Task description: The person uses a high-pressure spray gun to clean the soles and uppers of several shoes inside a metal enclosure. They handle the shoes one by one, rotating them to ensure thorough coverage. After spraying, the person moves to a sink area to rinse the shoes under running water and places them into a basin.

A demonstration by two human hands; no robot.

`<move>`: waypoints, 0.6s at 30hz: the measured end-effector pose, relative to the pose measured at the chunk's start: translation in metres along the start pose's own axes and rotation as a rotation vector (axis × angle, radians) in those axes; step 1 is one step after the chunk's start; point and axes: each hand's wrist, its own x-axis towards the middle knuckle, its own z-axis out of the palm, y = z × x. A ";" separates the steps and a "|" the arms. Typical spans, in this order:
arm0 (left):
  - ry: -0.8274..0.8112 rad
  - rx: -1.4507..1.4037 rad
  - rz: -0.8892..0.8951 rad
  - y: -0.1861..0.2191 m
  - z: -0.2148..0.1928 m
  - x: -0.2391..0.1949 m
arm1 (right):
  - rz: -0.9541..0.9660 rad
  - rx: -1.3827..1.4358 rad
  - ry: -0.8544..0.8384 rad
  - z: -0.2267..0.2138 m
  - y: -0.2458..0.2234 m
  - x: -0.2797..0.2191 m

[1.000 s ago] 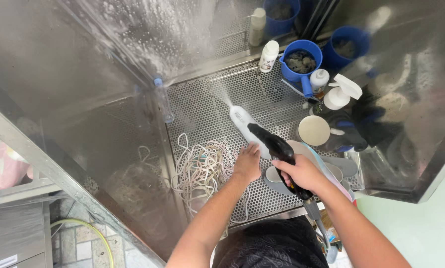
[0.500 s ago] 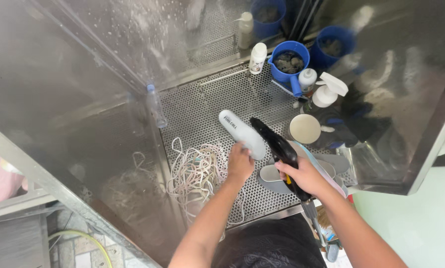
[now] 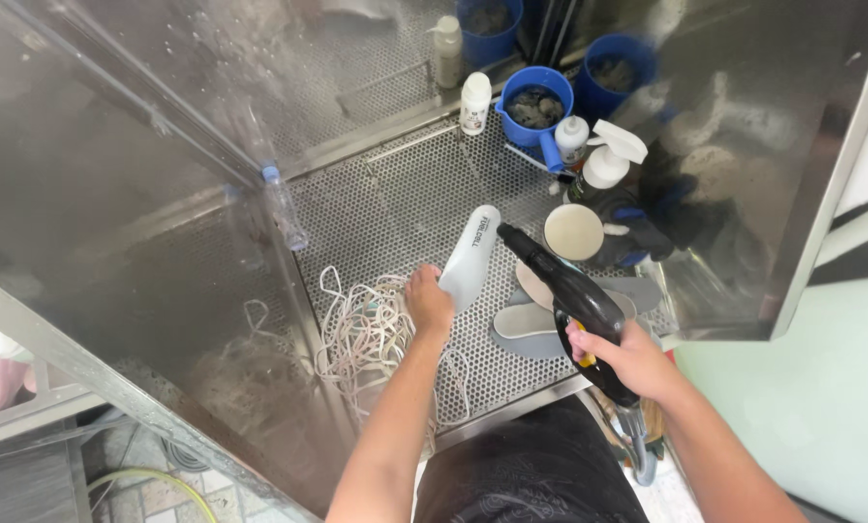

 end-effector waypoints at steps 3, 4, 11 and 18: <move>-0.032 0.151 0.028 0.018 -0.016 -0.026 | 0.001 0.018 -0.007 -0.001 0.009 -0.003; -0.046 0.167 0.030 0.024 -0.020 -0.030 | -0.004 0.027 -0.019 -0.002 0.011 -0.002; 0.082 -0.164 0.151 0.011 -0.042 -0.029 | 0.026 0.025 0.077 -0.011 0.024 -0.011; -0.100 -0.588 0.188 0.068 -0.064 -0.042 | -0.064 0.163 0.067 -0.014 0.003 -0.033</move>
